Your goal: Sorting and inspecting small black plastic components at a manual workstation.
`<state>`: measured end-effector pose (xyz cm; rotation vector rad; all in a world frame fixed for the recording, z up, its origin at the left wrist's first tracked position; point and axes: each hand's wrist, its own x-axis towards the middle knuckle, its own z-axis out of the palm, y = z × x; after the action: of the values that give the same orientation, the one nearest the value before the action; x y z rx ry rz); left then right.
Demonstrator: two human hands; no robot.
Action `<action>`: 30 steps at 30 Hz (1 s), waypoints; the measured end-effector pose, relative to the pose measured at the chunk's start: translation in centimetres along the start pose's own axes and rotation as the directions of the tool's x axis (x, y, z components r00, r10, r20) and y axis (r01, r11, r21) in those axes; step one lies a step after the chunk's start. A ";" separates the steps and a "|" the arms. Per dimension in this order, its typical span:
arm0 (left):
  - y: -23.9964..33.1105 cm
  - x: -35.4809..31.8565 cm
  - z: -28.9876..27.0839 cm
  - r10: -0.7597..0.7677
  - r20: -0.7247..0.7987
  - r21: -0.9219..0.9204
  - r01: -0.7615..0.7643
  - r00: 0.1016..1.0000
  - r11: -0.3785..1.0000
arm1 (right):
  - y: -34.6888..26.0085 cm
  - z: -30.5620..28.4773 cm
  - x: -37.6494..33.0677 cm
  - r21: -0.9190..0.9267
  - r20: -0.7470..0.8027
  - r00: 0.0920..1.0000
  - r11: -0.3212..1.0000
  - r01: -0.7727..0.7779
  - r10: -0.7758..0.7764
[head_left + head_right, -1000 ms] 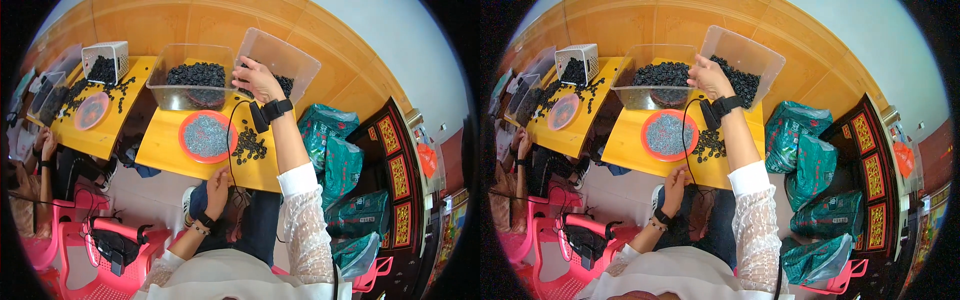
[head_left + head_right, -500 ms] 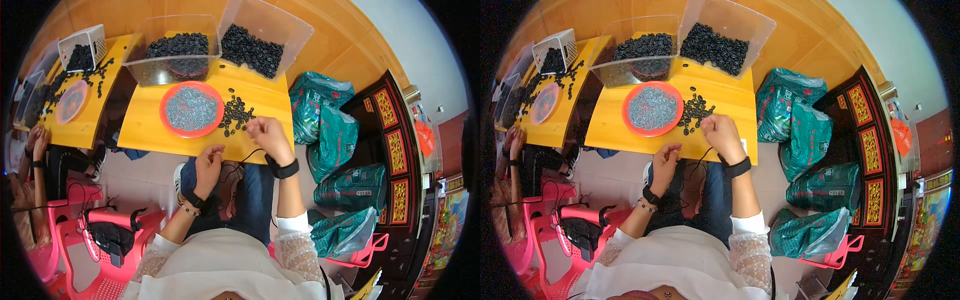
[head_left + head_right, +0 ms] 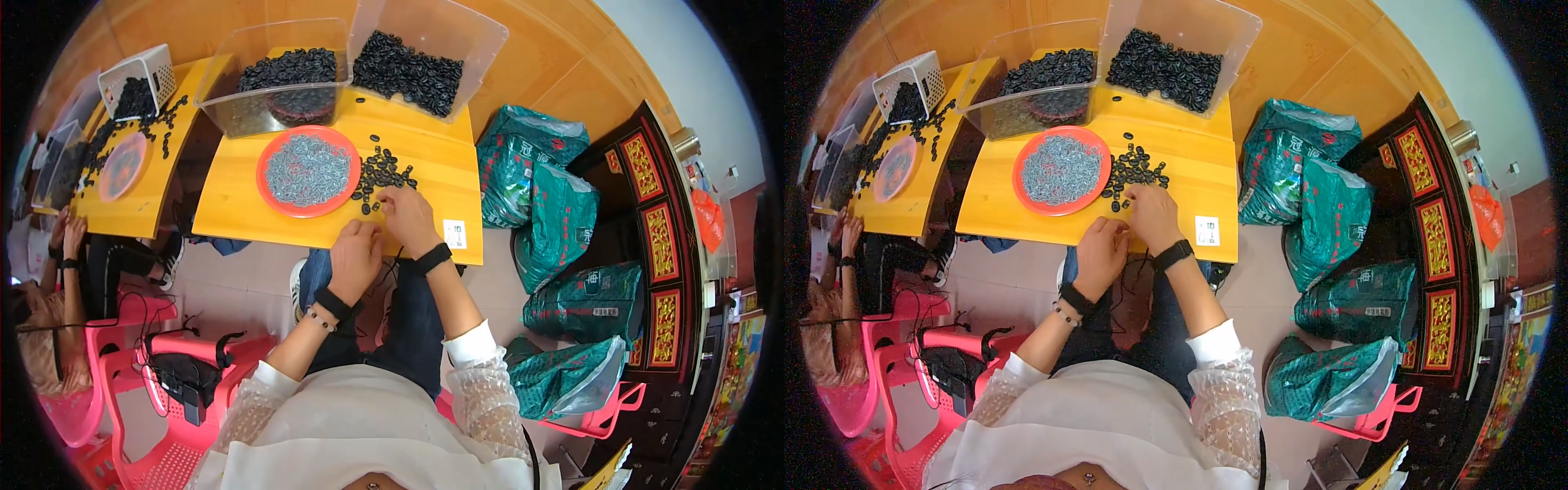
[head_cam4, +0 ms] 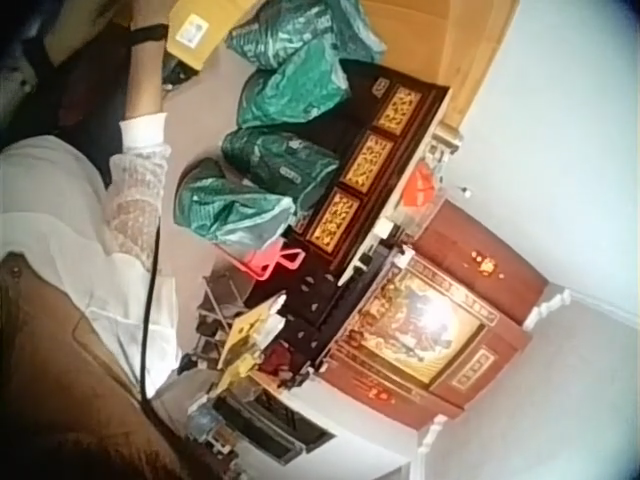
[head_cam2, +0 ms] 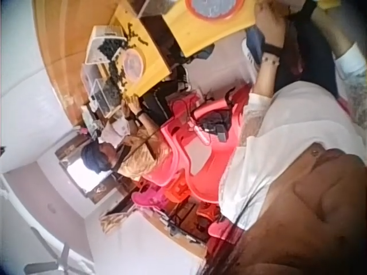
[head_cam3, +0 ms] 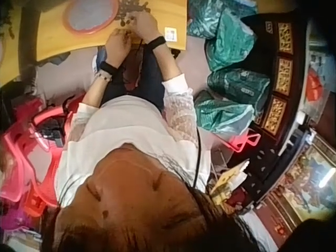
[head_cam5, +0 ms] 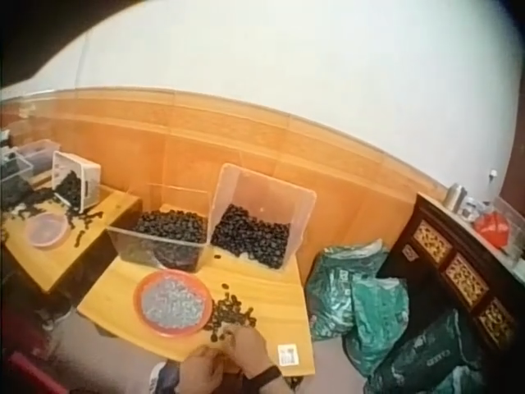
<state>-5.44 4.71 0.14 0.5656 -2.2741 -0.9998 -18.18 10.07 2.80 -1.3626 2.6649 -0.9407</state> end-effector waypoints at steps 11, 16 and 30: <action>0.0 1.2 2.0 0.003 -0.005 0.207 -0.002 1.000 0.978 | 1.5 2.1 1.5 -0.099 0.010 0.994 0.989 0.111 -0.110; 0.0 1.6 2.4 -0.004 -0.006 0.243 0.005 1.000 0.970 | 1.9 2.1 1.8 -0.076 0.022 0.995 0.992 0.102 -0.101; -0.2 1.5 1.9 -0.085 -0.052 0.084 0.089 0.995 0.993 | 3.0 1.3 1.8 -0.003 -0.019 0.998 0.998 0.064 -0.064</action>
<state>-7.74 4.64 -0.55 0.7227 -2.2750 -0.9226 -21.15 9.33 0.66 -1.4551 2.6512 -0.9615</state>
